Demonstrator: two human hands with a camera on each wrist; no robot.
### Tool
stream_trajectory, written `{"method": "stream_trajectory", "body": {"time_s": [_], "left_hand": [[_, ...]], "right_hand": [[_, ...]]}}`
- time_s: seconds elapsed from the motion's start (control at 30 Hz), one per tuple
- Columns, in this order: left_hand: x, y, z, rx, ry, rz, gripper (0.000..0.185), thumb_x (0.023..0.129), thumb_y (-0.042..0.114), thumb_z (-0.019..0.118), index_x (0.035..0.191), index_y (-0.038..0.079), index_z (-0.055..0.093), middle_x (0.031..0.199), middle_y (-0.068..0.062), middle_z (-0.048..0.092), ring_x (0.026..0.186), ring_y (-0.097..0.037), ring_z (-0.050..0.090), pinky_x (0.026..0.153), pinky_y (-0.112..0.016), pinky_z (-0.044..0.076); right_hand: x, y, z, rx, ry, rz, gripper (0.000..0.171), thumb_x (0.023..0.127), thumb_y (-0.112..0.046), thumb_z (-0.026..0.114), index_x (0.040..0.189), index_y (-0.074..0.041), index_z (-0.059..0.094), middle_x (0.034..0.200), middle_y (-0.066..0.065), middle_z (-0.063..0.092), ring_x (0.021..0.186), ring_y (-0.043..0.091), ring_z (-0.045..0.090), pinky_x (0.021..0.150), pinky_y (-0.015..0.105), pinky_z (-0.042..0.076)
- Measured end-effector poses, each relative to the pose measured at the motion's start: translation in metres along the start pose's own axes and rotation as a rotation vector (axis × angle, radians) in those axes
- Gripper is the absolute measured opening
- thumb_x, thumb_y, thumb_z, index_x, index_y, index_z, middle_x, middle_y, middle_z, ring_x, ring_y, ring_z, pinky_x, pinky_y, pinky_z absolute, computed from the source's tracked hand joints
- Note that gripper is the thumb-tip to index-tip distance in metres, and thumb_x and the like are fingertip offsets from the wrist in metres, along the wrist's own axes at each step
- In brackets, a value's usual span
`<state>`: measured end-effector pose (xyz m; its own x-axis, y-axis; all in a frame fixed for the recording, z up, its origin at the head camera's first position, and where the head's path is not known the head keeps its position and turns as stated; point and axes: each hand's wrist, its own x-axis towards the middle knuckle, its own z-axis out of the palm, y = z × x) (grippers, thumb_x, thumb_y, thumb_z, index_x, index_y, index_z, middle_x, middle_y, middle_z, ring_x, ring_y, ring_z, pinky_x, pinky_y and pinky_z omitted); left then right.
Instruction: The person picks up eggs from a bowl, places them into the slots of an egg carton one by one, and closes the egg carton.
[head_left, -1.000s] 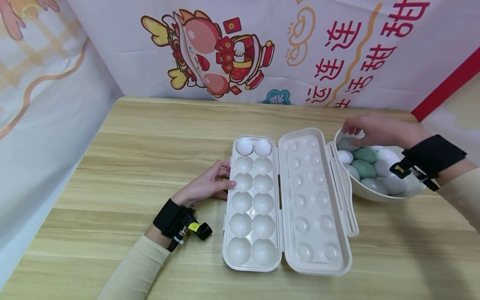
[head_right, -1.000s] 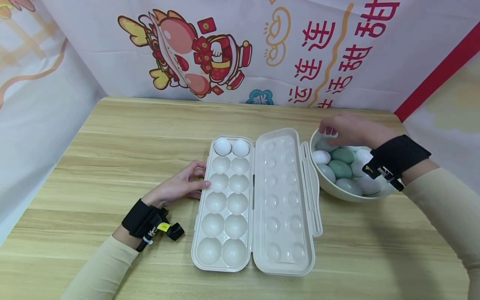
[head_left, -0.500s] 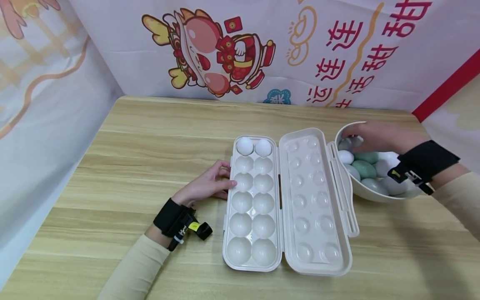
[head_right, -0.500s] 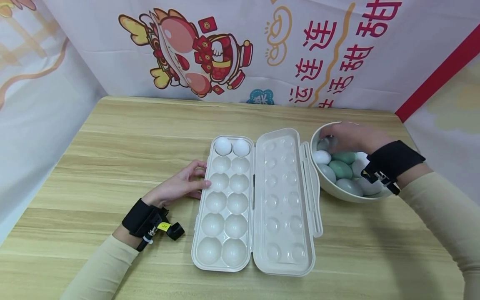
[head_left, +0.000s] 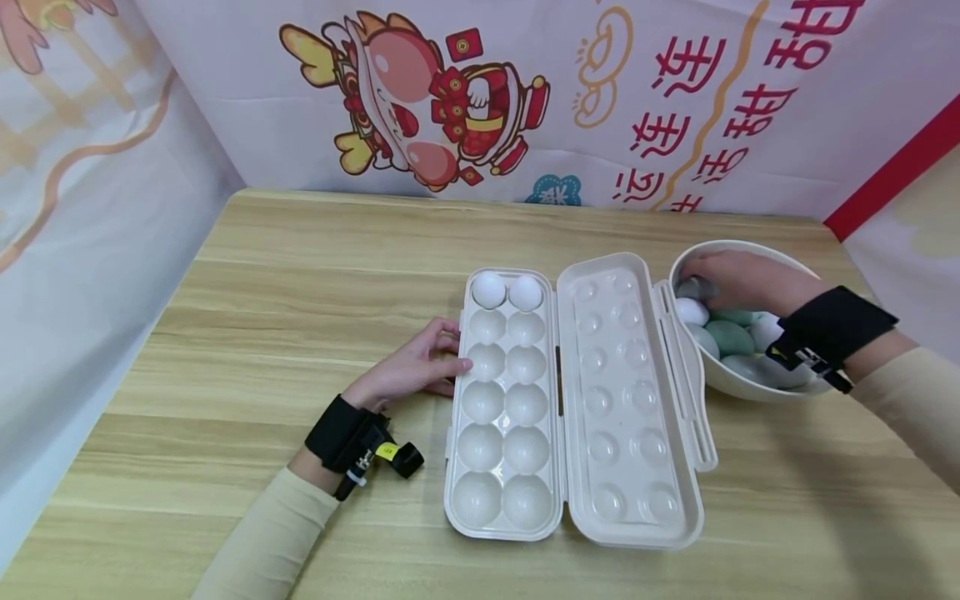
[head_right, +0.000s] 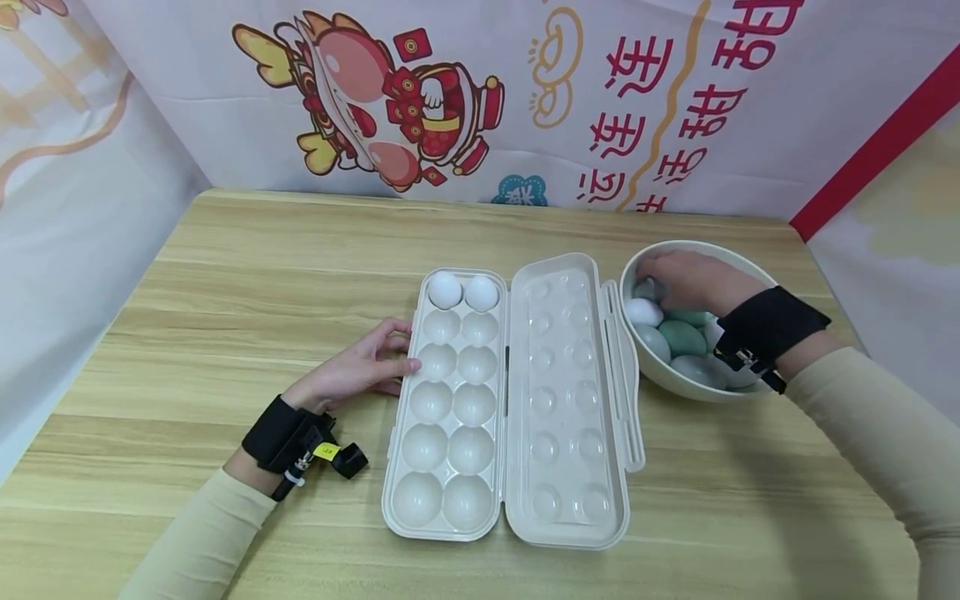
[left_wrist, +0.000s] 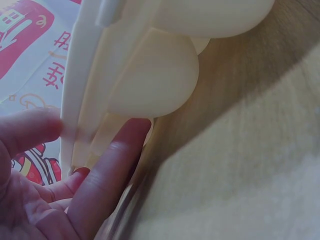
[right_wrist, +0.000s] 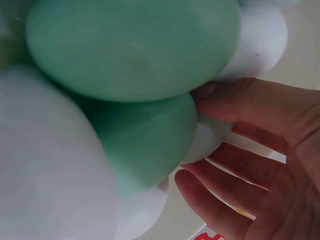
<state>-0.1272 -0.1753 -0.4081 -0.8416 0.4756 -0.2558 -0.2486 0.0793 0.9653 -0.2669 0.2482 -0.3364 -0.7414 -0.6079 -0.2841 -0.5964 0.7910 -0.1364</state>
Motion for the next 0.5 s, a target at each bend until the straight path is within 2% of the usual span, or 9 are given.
{"method": "stream_trajectory", "body": {"time_s": [0.5], "left_hand": [[0.0018, -0.001, -0.0011, 0.01, -0.003, 0.005, 0.045, 0.097, 0.004, 0.055, 0.133, 0.001, 0.029, 0.122, -0.025, 0.047, 0.097, -0.029, 0.06, 0.077, -0.042, 0.058]], "right_hand": [[0.0033, -0.0041, 0.0046, -0.076, 0.032, -0.009, 0.033, 0.075, 0.005, 0.076, 0.105, -0.003, 0.066, 0.096, 0.012, 0.062, 0.084, 0.029, 0.054, 0.084, 0.056, 0.05]]}}
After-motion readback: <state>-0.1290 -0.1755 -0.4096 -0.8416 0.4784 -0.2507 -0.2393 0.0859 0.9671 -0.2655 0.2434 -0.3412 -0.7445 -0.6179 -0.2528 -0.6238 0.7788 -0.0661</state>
